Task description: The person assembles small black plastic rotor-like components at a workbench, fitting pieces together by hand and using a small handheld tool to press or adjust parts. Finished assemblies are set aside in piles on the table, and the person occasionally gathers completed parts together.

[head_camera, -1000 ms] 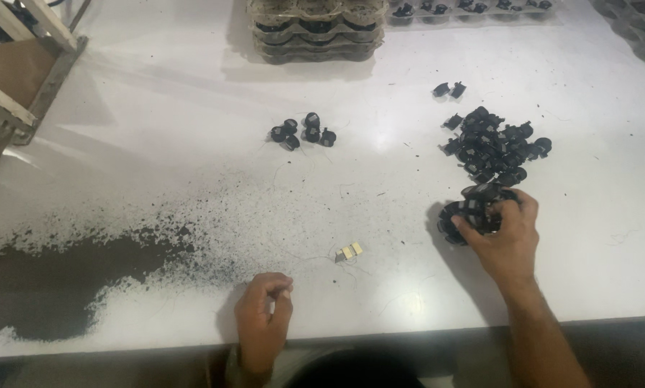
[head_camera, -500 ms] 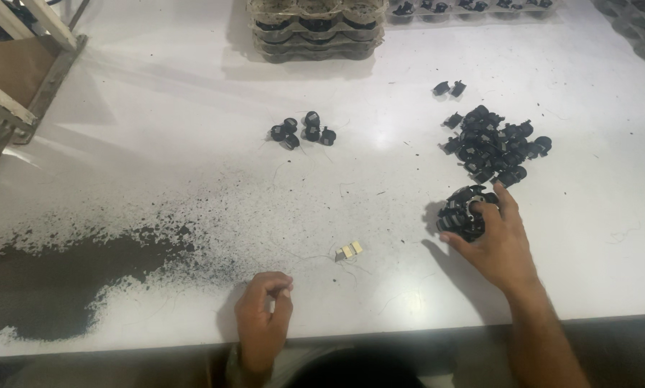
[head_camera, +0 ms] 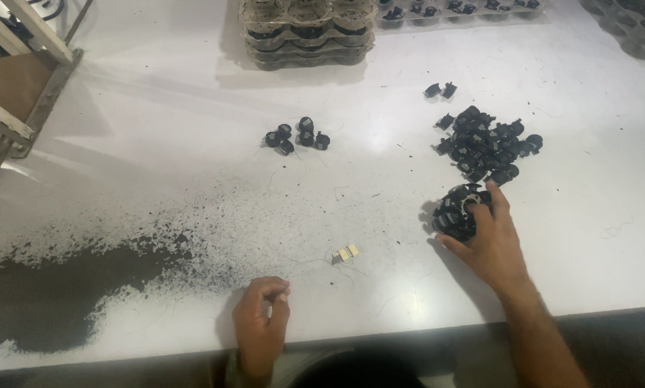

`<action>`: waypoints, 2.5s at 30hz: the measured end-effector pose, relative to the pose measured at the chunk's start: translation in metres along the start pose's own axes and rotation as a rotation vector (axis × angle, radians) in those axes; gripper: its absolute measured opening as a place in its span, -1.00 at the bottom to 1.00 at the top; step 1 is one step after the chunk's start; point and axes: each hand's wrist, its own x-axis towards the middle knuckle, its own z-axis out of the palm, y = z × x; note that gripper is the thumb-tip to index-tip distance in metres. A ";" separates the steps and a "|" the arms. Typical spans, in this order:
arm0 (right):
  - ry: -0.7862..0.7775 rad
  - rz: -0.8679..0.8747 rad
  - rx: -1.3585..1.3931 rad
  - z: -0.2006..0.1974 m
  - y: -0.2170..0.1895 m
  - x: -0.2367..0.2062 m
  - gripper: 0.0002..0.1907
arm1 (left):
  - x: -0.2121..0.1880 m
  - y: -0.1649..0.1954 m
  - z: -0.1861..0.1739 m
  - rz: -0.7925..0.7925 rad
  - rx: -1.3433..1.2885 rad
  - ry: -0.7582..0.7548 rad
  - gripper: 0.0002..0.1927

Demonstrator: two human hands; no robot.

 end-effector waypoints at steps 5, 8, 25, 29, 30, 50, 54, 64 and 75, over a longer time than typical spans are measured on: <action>-0.173 0.251 0.044 0.007 -0.006 -0.006 -0.27 | -0.003 -0.005 0.000 0.003 -0.006 -0.012 -0.82; 0.043 0.026 0.018 0.011 -0.005 -0.008 -0.20 | -0.006 -0.010 0.000 -0.018 0.029 -0.014 -0.83; -0.311 0.024 0.347 -0.008 -0.030 -0.024 -0.20 | -0.003 -0.052 -0.003 0.126 0.142 -0.105 -0.86; -0.368 -0.227 0.408 0.002 -0.060 -0.044 -0.34 | 0.011 -0.055 -0.007 0.139 0.115 -0.148 -0.79; -0.451 -0.246 0.404 0.005 -0.069 -0.049 -0.35 | 0.017 -0.056 -0.014 0.098 0.102 -0.173 -0.76; -0.313 -0.203 0.566 0.006 -0.058 -0.058 -0.55 | 0.034 -0.045 -0.041 -0.401 -0.149 -0.175 -0.60; 0.051 0.137 0.327 -0.027 0.035 -0.052 -0.41 | 0.014 -0.036 -0.039 -0.293 -0.138 -0.050 -0.56; 0.388 0.417 -0.068 -0.018 0.127 -0.109 -0.63 | 0.041 -0.063 -0.045 -0.376 -0.244 -0.321 -0.58; 0.362 0.468 -0.063 -0.023 0.120 -0.105 -0.75 | 0.053 -0.039 -0.039 -0.277 -0.169 -0.453 -0.54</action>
